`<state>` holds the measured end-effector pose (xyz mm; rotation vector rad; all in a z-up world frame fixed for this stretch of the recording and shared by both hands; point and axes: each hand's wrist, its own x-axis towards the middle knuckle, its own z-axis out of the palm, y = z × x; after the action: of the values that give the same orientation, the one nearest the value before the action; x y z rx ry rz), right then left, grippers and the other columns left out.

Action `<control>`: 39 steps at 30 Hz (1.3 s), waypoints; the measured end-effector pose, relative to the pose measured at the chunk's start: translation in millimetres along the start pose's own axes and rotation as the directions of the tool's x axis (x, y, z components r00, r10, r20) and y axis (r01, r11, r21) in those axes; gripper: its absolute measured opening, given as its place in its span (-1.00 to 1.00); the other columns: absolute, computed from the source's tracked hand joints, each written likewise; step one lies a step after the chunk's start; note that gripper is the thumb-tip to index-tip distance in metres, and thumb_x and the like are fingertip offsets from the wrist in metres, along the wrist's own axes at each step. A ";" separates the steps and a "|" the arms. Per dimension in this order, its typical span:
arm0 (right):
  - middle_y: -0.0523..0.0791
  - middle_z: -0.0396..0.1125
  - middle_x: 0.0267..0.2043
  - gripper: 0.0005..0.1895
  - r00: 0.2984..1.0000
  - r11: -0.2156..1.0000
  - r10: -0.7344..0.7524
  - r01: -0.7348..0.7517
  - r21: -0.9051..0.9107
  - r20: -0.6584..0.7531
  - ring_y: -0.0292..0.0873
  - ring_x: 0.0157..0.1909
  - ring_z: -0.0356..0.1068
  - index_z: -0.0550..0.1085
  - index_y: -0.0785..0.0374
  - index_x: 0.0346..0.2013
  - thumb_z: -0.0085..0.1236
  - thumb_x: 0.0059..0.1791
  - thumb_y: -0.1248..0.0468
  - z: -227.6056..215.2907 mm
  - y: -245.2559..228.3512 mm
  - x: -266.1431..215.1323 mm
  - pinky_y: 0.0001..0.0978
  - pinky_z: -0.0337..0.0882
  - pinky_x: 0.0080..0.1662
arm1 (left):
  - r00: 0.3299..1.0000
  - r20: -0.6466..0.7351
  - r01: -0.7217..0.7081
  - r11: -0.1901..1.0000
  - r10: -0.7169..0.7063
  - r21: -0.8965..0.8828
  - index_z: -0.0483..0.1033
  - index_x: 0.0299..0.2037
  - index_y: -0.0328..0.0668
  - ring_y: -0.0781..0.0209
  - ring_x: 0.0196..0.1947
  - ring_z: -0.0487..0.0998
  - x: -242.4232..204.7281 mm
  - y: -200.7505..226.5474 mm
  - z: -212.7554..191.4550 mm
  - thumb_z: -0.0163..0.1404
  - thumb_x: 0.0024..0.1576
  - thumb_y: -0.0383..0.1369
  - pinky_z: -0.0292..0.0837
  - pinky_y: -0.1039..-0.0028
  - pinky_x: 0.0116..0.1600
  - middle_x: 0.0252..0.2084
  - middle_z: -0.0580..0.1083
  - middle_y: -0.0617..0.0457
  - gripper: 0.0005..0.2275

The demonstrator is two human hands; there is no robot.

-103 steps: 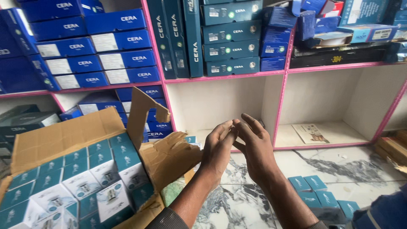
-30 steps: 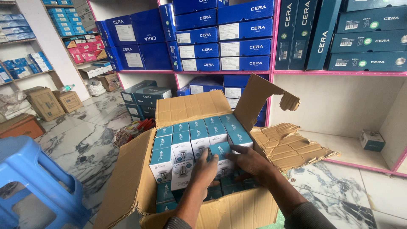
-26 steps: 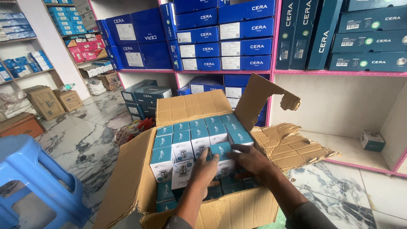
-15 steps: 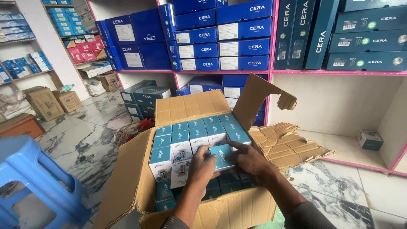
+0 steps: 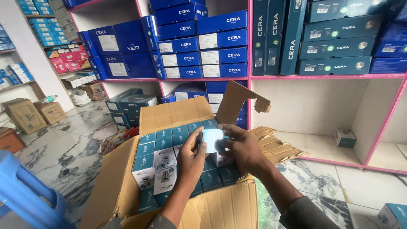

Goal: The person unboxes small items from a larger cardboard box and stacks them on the floor in a warehouse-like environment.

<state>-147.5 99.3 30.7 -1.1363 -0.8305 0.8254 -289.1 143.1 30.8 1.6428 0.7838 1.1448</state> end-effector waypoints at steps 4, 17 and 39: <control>0.12 0.46 -0.02 -0.55 0.998 0.998 -0.049 0.051 0.045 -0.036 -0.01 -0.15 0.46 0.57 0.35 0.03 0.17 -0.15 0.58 -14.4 -12.9 -2.9 -0.07 0.62 -0.09 | 0.996 -0.003 -0.091 0.980 0.093 0.179 0.40 0.29 0.08 -0.27 0.29 0.39 17.0 12.5 12.3 -0.12 0.16 -0.38 0.51 0.09 0.21 0.29 0.39 -0.27 -0.56; 0.18 0.33 0.13 -0.38 0.964 0.980 -0.194 0.185 -0.067 -0.181 0.01 -0.01 0.39 0.42 0.25 0.28 0.14 -0.11 0.48 -76.9 -86.3 -36.9 -0.07 0.59 -0.08 | 0.965 0.100 -0.241 0.970 0.242 -0.023 0.37 0.16 0.07 -0.30 0.24 0.43 31.4 38.1 98.4 -0.08 0.09 -0.43 0.56 0.15 0.12 0.19 0.50 -0.24 -0.61; 0.19 0.27 0.21 -0.37 0.801 0.996 0.017 -0.066 -0.060 -0.599 0.15 0.15 0.36 0.38 0.22 0.33 0.07 -0.07 0.51 -276.3 -42.0 -111.7 0.13 0.51 0.05 | 0.839 0.543 0.016 0.996 0.032 -0.083 0.31 0.21 0.03 -0.27 0.29 0.39 -44.7 -21.6 316.0 -0.11 0.14 -0.49 0.61 0.13 0.11 0.27 0.41 -0.27 -0.59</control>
<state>50.9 -124.7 -1.8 -1.3867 -0.3047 0.4177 -9.4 4.3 -38.4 1.7768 0.3514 0.6413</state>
